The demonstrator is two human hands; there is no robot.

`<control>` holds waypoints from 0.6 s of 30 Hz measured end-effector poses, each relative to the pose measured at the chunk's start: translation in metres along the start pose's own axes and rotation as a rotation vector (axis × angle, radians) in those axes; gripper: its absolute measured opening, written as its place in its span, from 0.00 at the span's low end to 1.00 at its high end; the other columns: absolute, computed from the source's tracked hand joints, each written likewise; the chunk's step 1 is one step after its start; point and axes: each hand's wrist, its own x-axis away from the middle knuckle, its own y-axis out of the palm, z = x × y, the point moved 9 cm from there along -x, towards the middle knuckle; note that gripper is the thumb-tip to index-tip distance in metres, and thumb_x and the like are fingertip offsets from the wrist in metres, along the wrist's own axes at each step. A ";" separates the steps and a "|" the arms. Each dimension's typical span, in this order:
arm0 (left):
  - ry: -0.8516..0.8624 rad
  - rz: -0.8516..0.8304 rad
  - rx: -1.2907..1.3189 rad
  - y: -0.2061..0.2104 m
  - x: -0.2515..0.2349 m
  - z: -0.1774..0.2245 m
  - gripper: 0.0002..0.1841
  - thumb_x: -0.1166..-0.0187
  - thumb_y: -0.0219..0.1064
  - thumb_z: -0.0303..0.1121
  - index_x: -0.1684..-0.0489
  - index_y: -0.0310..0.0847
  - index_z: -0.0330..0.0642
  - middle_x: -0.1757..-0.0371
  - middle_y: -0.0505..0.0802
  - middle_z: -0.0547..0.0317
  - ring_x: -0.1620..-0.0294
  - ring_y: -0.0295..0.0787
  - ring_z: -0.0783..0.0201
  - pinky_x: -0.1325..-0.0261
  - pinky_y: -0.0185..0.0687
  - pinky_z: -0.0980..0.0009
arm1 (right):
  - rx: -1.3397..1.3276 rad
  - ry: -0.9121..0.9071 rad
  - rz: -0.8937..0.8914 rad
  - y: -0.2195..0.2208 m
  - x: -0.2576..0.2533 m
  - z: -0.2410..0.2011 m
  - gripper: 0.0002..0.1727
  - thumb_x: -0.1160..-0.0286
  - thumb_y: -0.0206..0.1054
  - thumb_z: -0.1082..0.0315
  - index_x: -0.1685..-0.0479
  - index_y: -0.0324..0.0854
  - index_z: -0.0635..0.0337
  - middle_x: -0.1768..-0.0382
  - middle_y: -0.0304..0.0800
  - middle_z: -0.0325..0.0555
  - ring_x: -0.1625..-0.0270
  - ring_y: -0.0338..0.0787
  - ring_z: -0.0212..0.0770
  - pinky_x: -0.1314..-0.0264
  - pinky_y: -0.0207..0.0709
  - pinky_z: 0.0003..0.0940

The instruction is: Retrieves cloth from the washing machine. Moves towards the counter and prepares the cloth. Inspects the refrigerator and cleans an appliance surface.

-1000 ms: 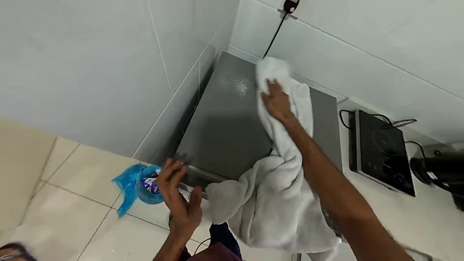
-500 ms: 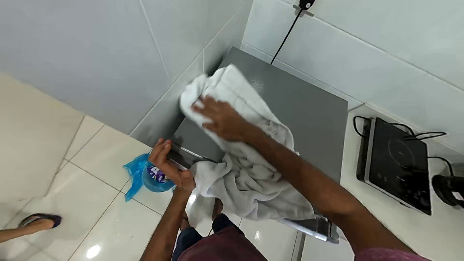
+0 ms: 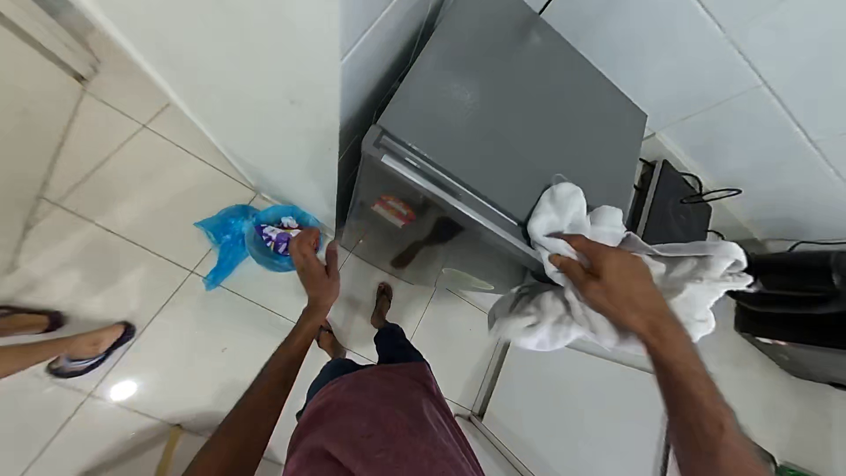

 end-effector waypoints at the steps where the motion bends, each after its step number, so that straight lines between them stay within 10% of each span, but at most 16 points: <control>1: -0.163 -0.055 -0.019 -0.003 0.026 -0.038 0.25 0.10 0.56 0.43 0.24 0.71 0.32 0.24 0.78 0.33 0.21 0.74 0.41 0.20 0.72 0.46 | -0.010 0.000 0.070 0.005 -0.004 -0.016 0.21 0.12 0.60 0.52 0.29 0.83 0.50 0.53 0.93 0.57 0.52 0.93 0.63 0.50 0.80 0.74; 5: -0.377 -0.314 -0.150 -0.010 0.134 -0.118 0.23 0.11 0.54 0.42 0.34 0.79 0.30 0.35 0.87 0.35 0.31 0.82 0.40 0.27 0.77 0.44 | -0.172 -0.096 0.265 0.006 -0.048 -0.104 0.20 0.08 0.55 0.53 0.39 0.83 0.59 0.61 0.91 0.56 0.58 0.92 0.58 0.55 0.83 0.64; 8: -0.549 -0.626 -0.208 -0.002 0.187 -0.148 0.21 0.11 0.55 0.40 0.33 0.79 0.32 0.39 0.89 0.37 0.34 0.85 0.41 0.29 0.78 0.42 | -0.215 -0.274 0.227 0.008 -0.115 -0.204 0.28 0.13 0.58 0.47 0.26 0.80 0.58 0.36 0.90 0.55 0.33 0.89 0.54 0.30 0.79 0.61; 10: -0.746 -0.852 -0.158 0.008 0.219 -0.165 0.23 0.10 0.57 0.42 0.32 0.78 0.29 0.38 0.89 0.32 0.34 0.86 0.37 0.29 0.78 0.38 | -0.156 -0.329 0.227 0.009 -0.142 -0.252 0.40 0.25 0.66 0.35 0.18 0.74 0.50 0.31 0.86 0.53 0.29 0.86 0.54 0.31 0.78 0.61; 12: -0.953 -0.935 -0.066 0.012 0.243 -0.174 0.25 0.09 0.56 0.43 0.29 0.76 0.27 0.36 0.88 0.29 0.36 0.87 0.37 0.32 0.78 0.39 | -0.008 -0.457 0.382 0.012 -0.130 -0.271 0.39 0.29 0.73 0.47 0.14 0.71 0.45 0.34 0.85 0.53 0.34 0.86 0.54 0.40 0.79 0.55; 16: -0.971 -0.640 -0.052 0.005 0.246 -0.158 0.23 0.08 0.54 0.42 0.31 0.78 0.29 0.39 0.90 0.33 0.37 0.89 0.39 0.29 0.78 0.39 | 0.269 -0.655 0.613 0.099 -0.021 -0.162 0.31 0.22 0.66 0.72 0.17 0.75 0.43 0.13 0.71 0.46 0.16 0.75 0.49 0.23 0.72 0.51; 18: -1.014 -0.492 -0.019 0.009 0.275 -0.147 0.22 0.08 0.53 0.41 0.32 0.79 0.29 0.41 0.90 0.32 0.39 0.89 0.39 0.31 0.78 0.39 | 0.240 -0.565 0.594 0.174 0.025 -0.034 0.18 0.34 0.76 0.69 0.42 0.91 0.58 0.39 0.94 0.50 0.46 0.96 0.54 0.60 0.87 0.57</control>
